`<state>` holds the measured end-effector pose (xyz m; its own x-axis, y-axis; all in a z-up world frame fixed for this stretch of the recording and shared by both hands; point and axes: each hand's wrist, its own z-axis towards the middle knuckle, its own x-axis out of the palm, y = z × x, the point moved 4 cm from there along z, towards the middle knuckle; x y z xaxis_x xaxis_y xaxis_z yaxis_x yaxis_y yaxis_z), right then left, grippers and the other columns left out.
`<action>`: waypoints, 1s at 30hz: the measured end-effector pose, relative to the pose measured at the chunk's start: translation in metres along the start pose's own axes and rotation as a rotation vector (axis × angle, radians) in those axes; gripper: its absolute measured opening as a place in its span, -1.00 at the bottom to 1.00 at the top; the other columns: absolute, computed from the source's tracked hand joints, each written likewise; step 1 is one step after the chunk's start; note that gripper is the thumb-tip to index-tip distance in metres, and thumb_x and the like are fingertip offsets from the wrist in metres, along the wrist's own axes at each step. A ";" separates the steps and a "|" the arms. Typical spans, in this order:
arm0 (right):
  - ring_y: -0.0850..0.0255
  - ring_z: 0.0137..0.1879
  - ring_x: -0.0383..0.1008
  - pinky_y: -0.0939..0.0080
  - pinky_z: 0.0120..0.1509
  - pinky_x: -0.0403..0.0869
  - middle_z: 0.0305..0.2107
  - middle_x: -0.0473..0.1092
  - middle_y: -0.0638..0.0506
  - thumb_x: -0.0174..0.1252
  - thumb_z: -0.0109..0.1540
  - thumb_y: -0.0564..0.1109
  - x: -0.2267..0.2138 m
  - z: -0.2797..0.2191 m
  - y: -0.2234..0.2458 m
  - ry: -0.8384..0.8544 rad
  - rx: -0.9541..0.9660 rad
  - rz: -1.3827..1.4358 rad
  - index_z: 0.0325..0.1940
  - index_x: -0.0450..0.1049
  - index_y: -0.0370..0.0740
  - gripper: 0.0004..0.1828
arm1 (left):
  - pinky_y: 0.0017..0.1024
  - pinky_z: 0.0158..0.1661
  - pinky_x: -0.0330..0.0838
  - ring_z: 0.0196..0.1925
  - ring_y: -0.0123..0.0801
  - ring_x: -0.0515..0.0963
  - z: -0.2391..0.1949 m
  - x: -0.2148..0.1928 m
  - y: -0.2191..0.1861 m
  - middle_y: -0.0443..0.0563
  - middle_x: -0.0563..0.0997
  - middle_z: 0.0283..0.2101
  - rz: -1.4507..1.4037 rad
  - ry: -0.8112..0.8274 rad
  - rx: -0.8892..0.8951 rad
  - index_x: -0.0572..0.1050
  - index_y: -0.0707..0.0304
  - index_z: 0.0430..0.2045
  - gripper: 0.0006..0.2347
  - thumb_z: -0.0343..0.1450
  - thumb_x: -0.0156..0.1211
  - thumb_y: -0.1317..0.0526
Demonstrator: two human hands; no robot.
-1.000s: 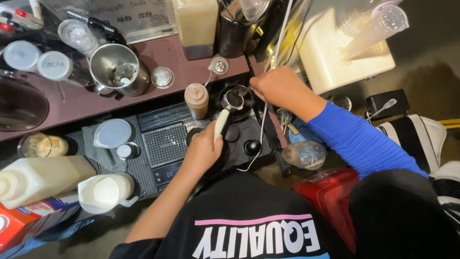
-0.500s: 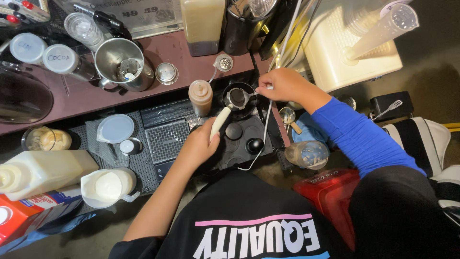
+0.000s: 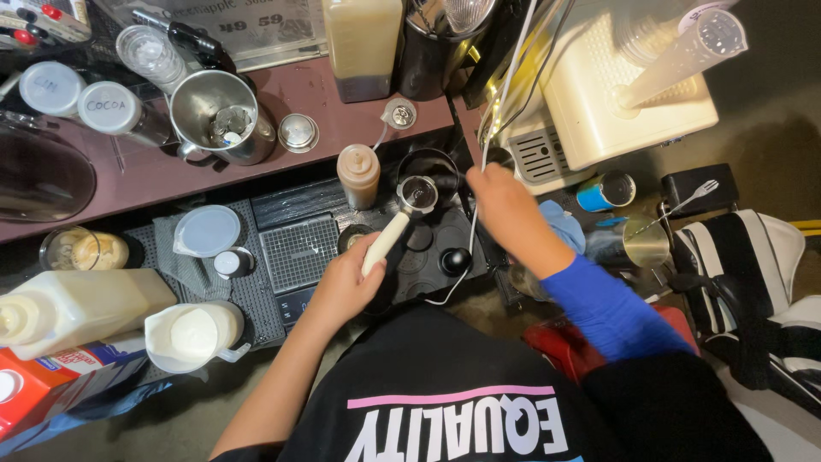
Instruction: The person prepares a coffee drink by pouring liquids from a carton and a squeeze bottle into a metal pitcher, then scoops coffee grounds into a portafilter, levels and tamps the grounds, and places the portafilter into the espresso machine.
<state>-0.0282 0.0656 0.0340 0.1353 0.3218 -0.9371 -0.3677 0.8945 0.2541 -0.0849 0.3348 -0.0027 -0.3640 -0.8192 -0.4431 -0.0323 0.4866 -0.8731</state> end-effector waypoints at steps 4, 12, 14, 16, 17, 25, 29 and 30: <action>-0.22 -0.10 0.43 -0.13 -0.08 0.43 -0.29 0.29 -0.23 0.08 0.17 -0.36 0.018 -0.018 0.002 -0.036 0.002 0.030 -0.09 0.32 -0.30 -0.76 | -0.23 -0.23 0.54 -0.34 -0.03 0.70 0.004 0.008 0.002 0.27 0.67 -0.20 -0.033 -0.008 -0.035 0.39 0.20 0.18 -0.57 0.40 0.14 0.15; -0.23 -0.18 0.43 -0.15 -0.14 0.42 -0.34 0.31 -0.20 0.11 0.24 -0.34 -0.004 -0.027 0.007 -0.103 0.154 0.095 -0.08 0.35 -0.31 -0.82 | -0.14 -0.19 0.50 -0.22 0.11 0.64 0.024 0.033 0.035 0.39 0.62 -0.16 0.116 -0.115 0.081 0.34 0.32 0.22 -0.54 0.42 0.17 0.17; -0.23 -0.18 0.42 -0.14 -0.14 0.42 -0.34 0.32 -0.20 0.11 0.24 -0.34 -0.018 -0.027 0.017 -0.124 0.140 0.132 -0.08 0.36 -0.30 -0.82 | -0.17 -0.23 0.52 -0.21 0.07 0.65 0.024 0.038 0.038 0.38 0.63 -0.12 0.180 -0.182 0.202 0.35 0.38 0.19 -0.55 0.42 0.21 0.18; -0.23 -0.18 0.43 -0.14 -0.14 0.42 -0.33 0.32 -0.20 0.12 0.21 -0.33 -0.026 -0.027 0.029 -0.129 0.103 0.150 -0.09 0.38 -0.29 -0.80 | -0.34 -0.40 0.52 -0.40 -0.18 0.65 0.036 0.050 0.058 0.27 0.65 -0.28 -0.131 0.115 -0.144 0.42 0.35 0.09 -0.62 0.40 0.21 0.19; -0.23 -0.18 0.42 -0.15 -0.15 0.41 -0.33 0.32 -0.21 0.13 0.19 -0.33 -0.025 -0.027 0.034 -0.100 0.123 0.127 -0.10 0.38 -0.29 -0.80 | -0.42 -0.49 0.52 -0.50 -0.31 0.65 0.038 0.057 0.064 0.21 0.66 -0.36 -0.285 0.268 -0.315 0.45 0.34 0.04 -0.65 0.39 0.20 0.19; -0.26 -0.18 0.40 -0.16 -0.13 0.42 -0.33 0.29 -0.27 0.06 0.21 -0.39 -0.006 -0.026 0.050 -0.081 0.214 0.119 -0.05 0.40 -0.31 -0.76 | -0.59 -0.68 0.07 -0.65 -0.56 0.30 0.041 0.071 0.052 -0.13 0.33 -0.56 -0.883 0.443 -0.501 0.33 0.24 -0.08 -0.79 0.41 0.02 0.31; -0.21 -0.18 0.42 -0.13 -0.12 0.41 -0.36 0.29 -0.23 0.08 0.20 -0.38 0.003 -0.027 0.051 -0.081 0.136 0.159 -0.02 0.42 -0.31 -0.74 | -0.55 -0.66 0.10 -0.65 -0.54 0.26 0.045 0.070 0.059 -0.12 0.30 -0.56 -0.796 0.477 -0.490 0.29 0.20 -0.11 -0.80 0.41 0.00 0.33; -0.21 -0.16 0.41 -0.11 -0.11 0.41 -0.35 0.30 -0.24 0.09 0.24 -0.37 0.003 -0.025 0.043 -0.080 0.132 0.189 -0.04 0.43 -0.29 -0.79 | -0.53 -0.64 0.14 -0.65 -0.53 0.26 0.046 0.068 0.061 -0.11 0.31 -0.56 -0.788 0.474 -0.416 0.29 0.22 -0.10 -0.80 0.41 0.01 0.34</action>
<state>-0.0666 0.0976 0.0362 0.1501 0.5059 -0.8494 -0.2705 0.8474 0.4569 -0.0686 0.2951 -0.0955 -0.4281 -0.7919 0.4355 -0.7128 -0.0004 -0.7014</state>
